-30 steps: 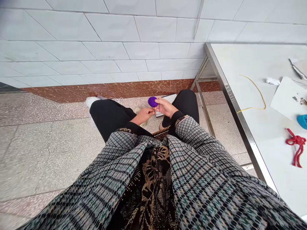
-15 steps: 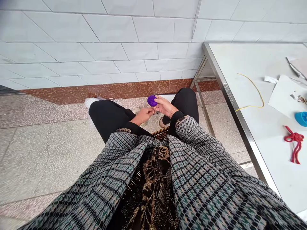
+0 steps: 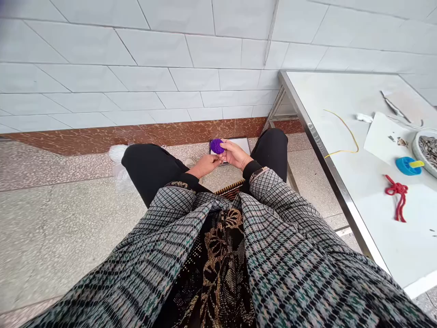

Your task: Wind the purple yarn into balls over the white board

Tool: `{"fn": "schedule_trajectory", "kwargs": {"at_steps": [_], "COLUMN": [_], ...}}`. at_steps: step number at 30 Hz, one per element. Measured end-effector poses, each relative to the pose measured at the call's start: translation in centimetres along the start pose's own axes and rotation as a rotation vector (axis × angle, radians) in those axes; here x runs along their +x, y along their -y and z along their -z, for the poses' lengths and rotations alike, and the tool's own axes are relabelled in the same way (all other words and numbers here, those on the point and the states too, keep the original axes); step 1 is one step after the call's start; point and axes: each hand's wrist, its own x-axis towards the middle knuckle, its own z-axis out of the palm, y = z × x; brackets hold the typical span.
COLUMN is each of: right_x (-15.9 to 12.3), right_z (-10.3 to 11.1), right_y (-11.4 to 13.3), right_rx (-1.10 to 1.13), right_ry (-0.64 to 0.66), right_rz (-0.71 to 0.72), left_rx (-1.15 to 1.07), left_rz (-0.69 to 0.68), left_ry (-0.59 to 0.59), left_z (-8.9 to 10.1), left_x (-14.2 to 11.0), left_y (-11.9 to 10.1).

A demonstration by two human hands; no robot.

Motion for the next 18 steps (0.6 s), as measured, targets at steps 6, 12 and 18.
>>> {"fn": "schedule_trajectory", "kwargs": {"at_steps": [6,12,18], "right_x": [-0.4,-0.4,1.6], "right_z": [-0.7,-1.5,-1.6], "right_y": [1.4,2.1,1.6], "right_rx": [-0.006,-0.181,-0.52], "right_ry": [-0.086,-0.208,-0.356], "right_rz": [-0.026,-0.039,0.056], "left_rx": [-0.074,-0.088,-0.061], "left_rz": [-0.042,-0.076,-0.126], "left_ry": [-0.026,-0.02,-0.012], "left_z": [-0.1,0.0,0.1], "left_x": [-0.1,-0.7,-1.2], "left_y": [-0.1,0.0,0.4]}}
